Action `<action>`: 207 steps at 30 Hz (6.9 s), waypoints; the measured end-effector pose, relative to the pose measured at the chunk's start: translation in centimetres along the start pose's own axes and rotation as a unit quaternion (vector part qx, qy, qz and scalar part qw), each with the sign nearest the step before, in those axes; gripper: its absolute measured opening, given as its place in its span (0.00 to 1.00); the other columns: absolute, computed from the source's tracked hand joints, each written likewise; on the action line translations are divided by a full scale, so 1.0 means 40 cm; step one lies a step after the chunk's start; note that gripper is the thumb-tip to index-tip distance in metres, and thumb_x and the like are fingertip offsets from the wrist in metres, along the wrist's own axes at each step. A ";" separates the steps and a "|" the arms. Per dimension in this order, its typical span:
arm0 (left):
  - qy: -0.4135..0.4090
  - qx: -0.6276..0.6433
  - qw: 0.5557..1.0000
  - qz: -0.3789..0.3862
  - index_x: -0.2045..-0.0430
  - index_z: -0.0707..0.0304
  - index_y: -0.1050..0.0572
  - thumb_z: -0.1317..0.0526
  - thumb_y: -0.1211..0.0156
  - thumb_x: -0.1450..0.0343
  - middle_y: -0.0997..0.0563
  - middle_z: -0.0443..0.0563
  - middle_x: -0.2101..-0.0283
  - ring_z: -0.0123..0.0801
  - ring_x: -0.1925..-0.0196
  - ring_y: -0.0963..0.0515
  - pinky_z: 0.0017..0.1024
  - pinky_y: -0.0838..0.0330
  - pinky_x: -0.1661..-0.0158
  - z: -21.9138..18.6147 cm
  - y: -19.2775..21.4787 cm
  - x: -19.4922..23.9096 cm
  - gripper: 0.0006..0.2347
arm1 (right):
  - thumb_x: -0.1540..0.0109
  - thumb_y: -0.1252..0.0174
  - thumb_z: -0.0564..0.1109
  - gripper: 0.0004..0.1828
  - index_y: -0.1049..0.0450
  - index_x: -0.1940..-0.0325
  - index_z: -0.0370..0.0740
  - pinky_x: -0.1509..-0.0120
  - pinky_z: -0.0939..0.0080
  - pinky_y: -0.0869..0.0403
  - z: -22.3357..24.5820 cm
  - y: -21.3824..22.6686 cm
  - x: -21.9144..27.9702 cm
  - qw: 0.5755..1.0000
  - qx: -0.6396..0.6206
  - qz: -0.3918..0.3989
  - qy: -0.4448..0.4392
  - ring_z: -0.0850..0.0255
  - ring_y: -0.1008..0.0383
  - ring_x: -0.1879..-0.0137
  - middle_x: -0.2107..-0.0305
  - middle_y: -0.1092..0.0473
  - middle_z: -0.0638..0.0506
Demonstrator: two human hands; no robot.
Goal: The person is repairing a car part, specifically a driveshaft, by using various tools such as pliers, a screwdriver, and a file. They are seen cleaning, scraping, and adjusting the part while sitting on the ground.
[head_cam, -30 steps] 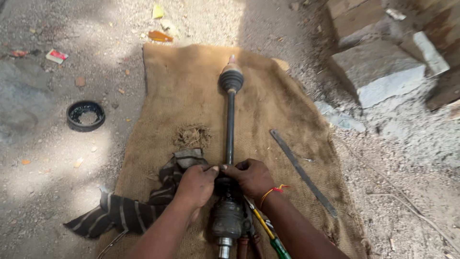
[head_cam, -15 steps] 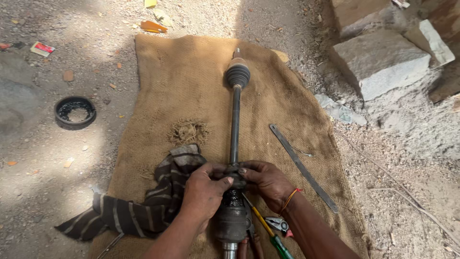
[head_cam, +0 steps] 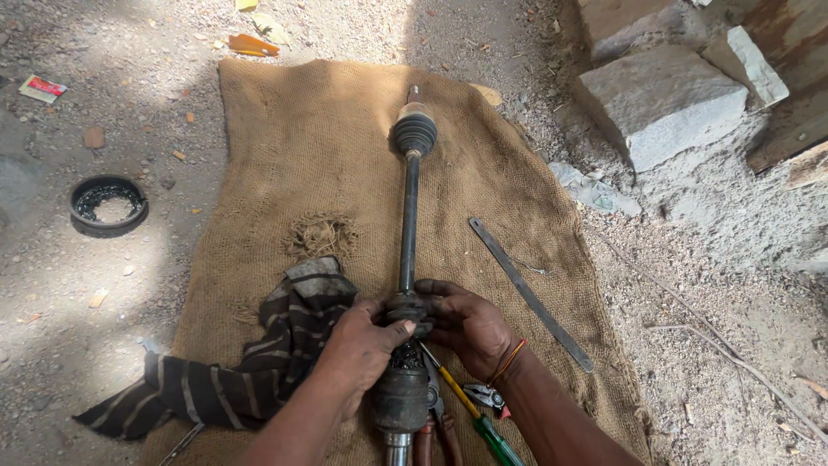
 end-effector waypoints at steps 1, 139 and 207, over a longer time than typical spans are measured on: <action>0.025 0.012 0.999 0.020 0.50 0.72 0.23 0.65 0.37 0.32 0.16 0.61 0.58 0.41 0.59 0.19 0.39 0.24 0.55 0.009 0.000 -0.003 0.16 | 0.38 0.49 0.43 0.27 0.34 0.34 0.34 0.38 0.55 0.26 -0.002 0.001 0.000 1.000 0.005 -0.001 0.002 0.55 0.23 0.45 0.50 0.24 0.43; -0.085 -0.113 0.971 -0.194 0.60 0.66 0.15 0.60 0.34 0.30 0.13 0.53 0.61 0.34 0.62 0.16 0.33 0.23 0.59 -0.057 0.110 0.022 0.10 | 0.36 0.48 0.44 0.28 0.32 0.32 0.62 0.48 0.52 0.22 0.025 -0.160 0.068 0.824 0.513 -0.180 0.161 0.51 0.17 0.58 0.60 0.20 0.42; -0.134 -0.106 0.973 -0.156 0.61 0.72 0.19 0.63 0.34 0.32 0.14 0.55 0.62 0.38 0.61 0.17 0.36 0.24 0.58 -0.035 0.146 -0.012 0.11 | 0.38 0.50 0.39 0.28 0.31 0.34 0.54 0.49 0.46 0.21 0.019 -0.174 0.077 0.776 0.550 -0.121 0.284 0.42 0.20 0.53 0.57 0.22 0.39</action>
Point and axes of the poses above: each hand's wrist, its own x-axis away from the middle knuckle, its own y-axis out of the back of the hand, z = x × y, the point moved 5 cm from there along -x, towards the middle knuckle
